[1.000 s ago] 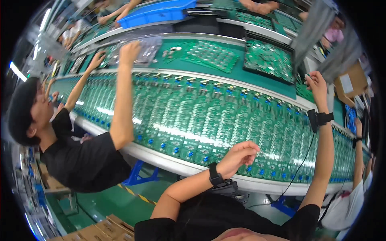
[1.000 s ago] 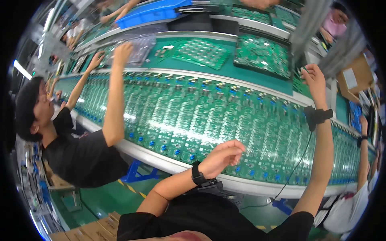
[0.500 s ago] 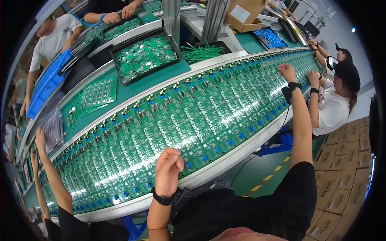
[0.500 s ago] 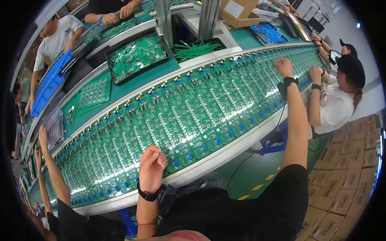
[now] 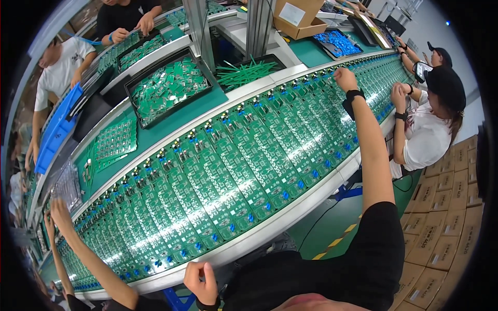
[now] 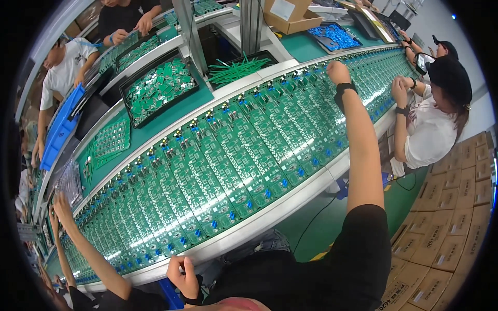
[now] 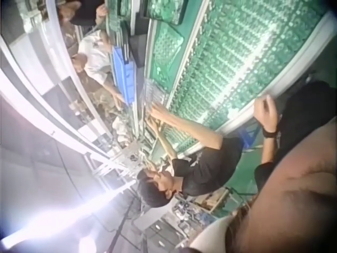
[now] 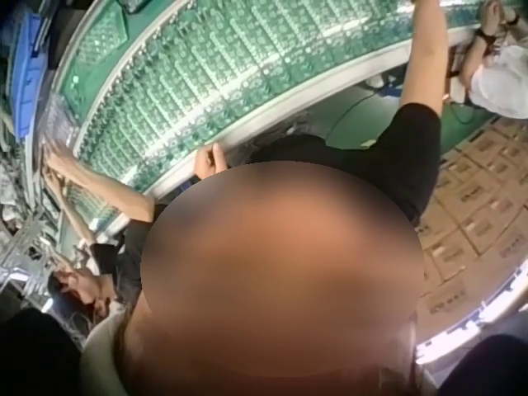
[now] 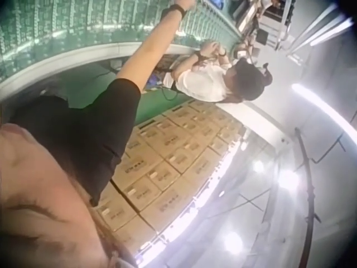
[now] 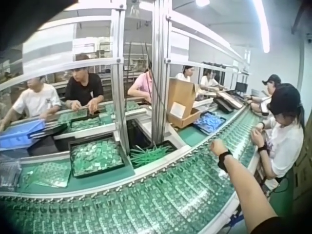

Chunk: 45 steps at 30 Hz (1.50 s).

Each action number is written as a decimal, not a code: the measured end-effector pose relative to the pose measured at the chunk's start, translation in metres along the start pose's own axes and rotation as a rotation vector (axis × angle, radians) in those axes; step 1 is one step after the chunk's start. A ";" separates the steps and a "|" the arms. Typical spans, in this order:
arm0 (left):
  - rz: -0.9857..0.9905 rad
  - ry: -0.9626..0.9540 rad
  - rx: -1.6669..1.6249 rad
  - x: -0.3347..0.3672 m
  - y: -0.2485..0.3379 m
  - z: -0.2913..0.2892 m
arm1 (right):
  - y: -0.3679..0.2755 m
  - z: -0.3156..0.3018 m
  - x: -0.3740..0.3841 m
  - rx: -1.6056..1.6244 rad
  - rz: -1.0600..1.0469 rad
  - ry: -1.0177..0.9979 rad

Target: The person picks up small green circuit boards from a tray and places them onto a larger panel, then picks up a large panel and breaks it into smaller individual circuit boards by hand.

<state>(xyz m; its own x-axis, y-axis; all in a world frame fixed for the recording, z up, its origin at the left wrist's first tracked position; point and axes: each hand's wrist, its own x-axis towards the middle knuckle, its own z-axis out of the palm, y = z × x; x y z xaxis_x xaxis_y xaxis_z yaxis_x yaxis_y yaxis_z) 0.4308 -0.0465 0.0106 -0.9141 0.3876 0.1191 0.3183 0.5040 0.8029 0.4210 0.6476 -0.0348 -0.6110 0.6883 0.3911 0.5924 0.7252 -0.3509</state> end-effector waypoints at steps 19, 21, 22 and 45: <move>-0.091 0.244 0.152 -0.010 -0.040 0.018 | -0.009 0.006 0.004 -0.150 -0.038 0.014; -0.062 0.243 0.167 -0.010 -0.043 0.018 | -0.008 0.004 0.003 -0.110 -0.050 -0.010; -0.032 0.244 0.182 -0.009 -0.044 0.018 | -0.008 0.003 0.002 -0.089 -0.056 -0.022; 0.010 0.237 0.229 -0.006 -0.034 0.021 | -0.008 0.018 0.007 -0.253 -0.159 -0.034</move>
<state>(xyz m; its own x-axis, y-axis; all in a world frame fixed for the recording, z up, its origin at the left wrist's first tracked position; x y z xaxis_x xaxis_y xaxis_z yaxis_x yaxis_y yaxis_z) 0.4303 -0.0496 -0.0296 -0.9350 0.2167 0.2809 0.3516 0.6720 0.6518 0.4026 0.6466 -0.0444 -0.7213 0.5695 0.3941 0.5972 0.7997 -0.0626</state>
